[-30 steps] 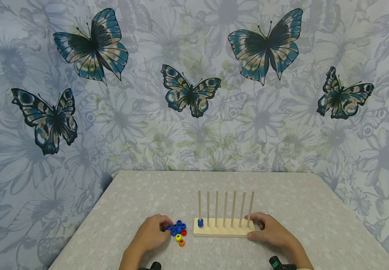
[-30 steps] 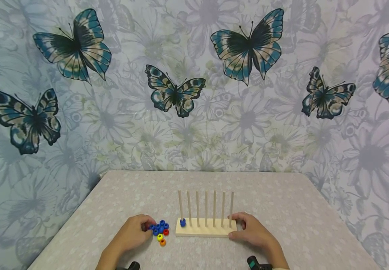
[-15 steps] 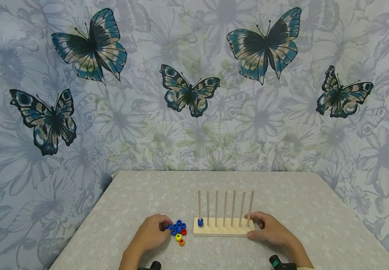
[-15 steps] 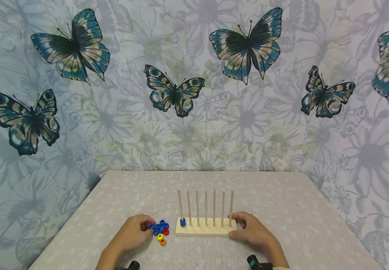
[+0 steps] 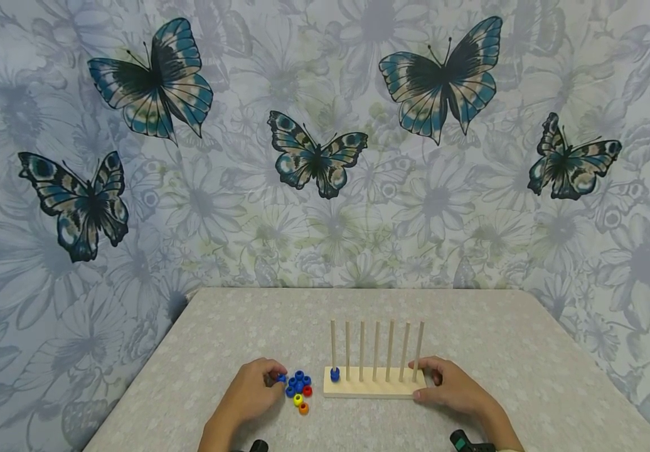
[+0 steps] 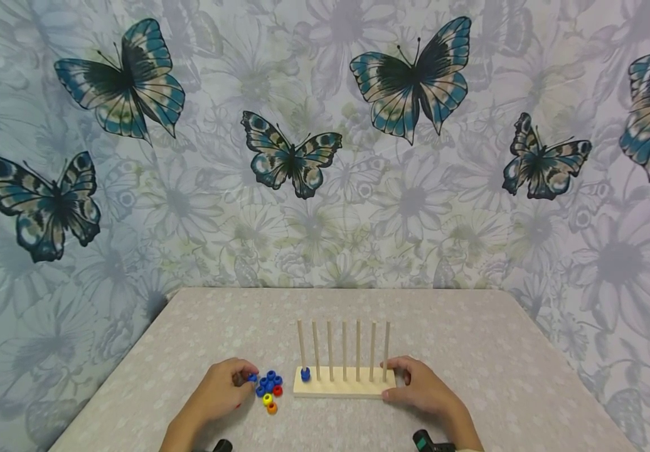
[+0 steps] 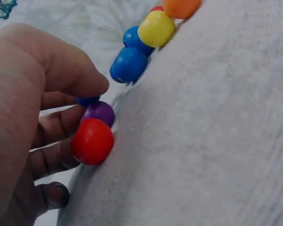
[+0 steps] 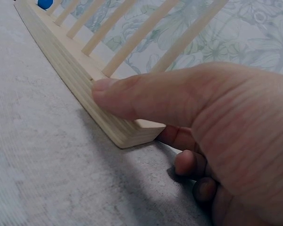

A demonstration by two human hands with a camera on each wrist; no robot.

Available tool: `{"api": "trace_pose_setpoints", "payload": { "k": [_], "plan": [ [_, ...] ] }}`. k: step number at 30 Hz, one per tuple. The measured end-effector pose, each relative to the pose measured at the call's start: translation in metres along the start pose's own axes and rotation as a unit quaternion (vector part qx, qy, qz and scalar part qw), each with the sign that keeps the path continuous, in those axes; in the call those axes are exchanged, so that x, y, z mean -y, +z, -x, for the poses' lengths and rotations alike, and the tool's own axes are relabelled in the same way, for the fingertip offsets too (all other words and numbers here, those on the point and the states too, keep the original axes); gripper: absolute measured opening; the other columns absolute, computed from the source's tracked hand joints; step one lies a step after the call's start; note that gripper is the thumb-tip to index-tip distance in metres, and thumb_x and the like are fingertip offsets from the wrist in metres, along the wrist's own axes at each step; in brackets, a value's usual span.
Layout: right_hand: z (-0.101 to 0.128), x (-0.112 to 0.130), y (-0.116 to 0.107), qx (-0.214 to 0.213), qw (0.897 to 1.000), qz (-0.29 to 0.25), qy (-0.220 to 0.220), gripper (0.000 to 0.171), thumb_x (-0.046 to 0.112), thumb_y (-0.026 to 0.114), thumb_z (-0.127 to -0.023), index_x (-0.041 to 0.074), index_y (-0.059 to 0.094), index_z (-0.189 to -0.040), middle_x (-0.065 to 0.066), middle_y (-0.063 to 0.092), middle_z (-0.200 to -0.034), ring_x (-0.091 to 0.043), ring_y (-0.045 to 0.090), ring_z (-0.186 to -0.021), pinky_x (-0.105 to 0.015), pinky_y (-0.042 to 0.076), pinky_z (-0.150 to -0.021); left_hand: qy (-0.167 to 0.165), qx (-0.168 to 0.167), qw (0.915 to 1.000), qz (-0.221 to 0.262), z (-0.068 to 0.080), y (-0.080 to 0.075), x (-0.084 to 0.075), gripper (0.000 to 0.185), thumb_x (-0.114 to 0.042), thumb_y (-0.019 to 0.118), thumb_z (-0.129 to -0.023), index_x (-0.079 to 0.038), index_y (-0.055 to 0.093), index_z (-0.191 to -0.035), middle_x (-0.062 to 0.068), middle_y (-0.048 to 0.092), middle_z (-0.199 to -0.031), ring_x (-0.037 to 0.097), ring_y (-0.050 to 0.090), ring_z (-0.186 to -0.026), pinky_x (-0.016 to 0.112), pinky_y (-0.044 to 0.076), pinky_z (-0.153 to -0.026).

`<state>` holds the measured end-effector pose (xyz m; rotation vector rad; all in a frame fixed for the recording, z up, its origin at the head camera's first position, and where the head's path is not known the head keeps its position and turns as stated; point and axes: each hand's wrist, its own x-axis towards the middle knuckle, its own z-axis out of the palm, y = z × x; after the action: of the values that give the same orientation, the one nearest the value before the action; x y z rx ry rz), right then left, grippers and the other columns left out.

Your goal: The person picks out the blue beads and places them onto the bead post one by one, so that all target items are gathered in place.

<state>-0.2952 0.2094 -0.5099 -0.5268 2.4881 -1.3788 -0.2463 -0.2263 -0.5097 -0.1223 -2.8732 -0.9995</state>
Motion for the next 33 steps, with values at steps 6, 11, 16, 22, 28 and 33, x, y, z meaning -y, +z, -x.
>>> {"api": "trace_pose_setpoints", "payload": {
  "k": [6, 11, 16, 22, 28, 33],
  "plan": [
    [0.000, -0.002, 0.001, -0.003, 1.000, -0.008, 0.002, 0.058, 0.024, 0.087, -0.077, 0.013, 0.065, -0.130, -0.007, 0.049, -0.090, -0.016, 0.039, -0.079, -0.027, 0.033, -0.062, -0.001, -0.011, 0.9999, 0.002, -0.001, -0.002, 0.000, 0.016, -0.021, 0.073, -0.083, -0.023, 0.073, -0.099, -0.011, 0.063, -0.089, 0.009, 0.056, -0.078, 0.028, 0.047, -0.070],
    [0.001, -0.003, 0.002, -0.004, 1.000, -0.010, 0.003, 0.059, 0.025, 0.087, -0.076, 0.013, 0.065, -0.129, -0.007, 0.050, -0.090, -0.016, 0.039, -0.079, -0.027, 0.034, -0.062, -0.009, -0.027, 0.9996, 0.005, -0.001, -0.003, -0.003, 0.016, -0.021, 0.074, -0.084, -0.023, 0.074, -0.099, -0.010, 0.063, -0.087, 0.010, 0.054, -0.074, 0.025, 0.045, -0.064],
    [0.001, -0.002, 0.000, -0.006, 1.000, 0.007, 0.008, 0.058, 0.030, 0.087, -0.076, 0.015, 0.066, -0.128, -0.005, 0.050, -0.090, -0.016, 0.041, -0.080, -0.027, 0.035, -0.063, -0.024, -0.040, 0.9989, 0.009, -0.002, -0.002, -0.004, 0.020, -0.022, 0.073, -0.085, -0.021, 0.074, -0.106, -0.009, 0.065, -0.091, 0.010, 0.053, -0.074, 0.024, 0.044, -0.063],
    [0.001, -0.001, 0.001, -0.005, 1.000, 0.005, 0.007, 0.057, 0.028, 0.087, -0.076, 0.014, 0.066, -0.128, -0.006, 0.051, -0.092, -0.017, 0.041, -0.081, -0.027, 0.034, -0.063, -0.037, -0.053, 0.9979, 0.008, -0.002, -0.001, -0.006, 0.023, -0.023, 0.073, -0.087, -0.019, 0.073, -0.110, -0.008, 0.067, -0.095, 0.010, 0.053, -0.074, 0.023, 0.046, -0.064],
    [0.003, -0.001, 0.001, -0.004, 1.000, -0.007, 0.000, 0.058, 0.025, 0.086, -0.077, 0.013, 0.065, -0.129, -0.008, 0.051, -0.092, -0.017, 0.039, -0.080, -0.027, 0.033, -0.062, -0.036, -0.076, 0.9964, 0.002, -0.002, -0.003, -0.011, 0.025, -0.021, 0.075, -0.087, -0.018, 0.072, -0.112, -0.005, 0.068, -0.096, 0.009, 0.052, -0.069, 0.021, 0.045, -0.059],
    [0.002, -0.001, 0.000, -0.002, 1.000, -0.006, -0.002, 0.057, 0.027, 0.086, -0.077, 0.014, 0.065, -0.129, -0.007, 0.050, -0.091, -0.016, 0.040, -0.079, -0.026, 0.034, -0.062, -0.021, -0.107, 0.9941, -0.005, 0.000, -0.005, -0.018, 0.026, -0.020, 0.076, -0.087, -0.017, 0.073, -0.112, -0.005, 0.068, -0.096, 0.007, 0.049, -0.063, 0.021, 0.043, -0.053]
  ]
}}
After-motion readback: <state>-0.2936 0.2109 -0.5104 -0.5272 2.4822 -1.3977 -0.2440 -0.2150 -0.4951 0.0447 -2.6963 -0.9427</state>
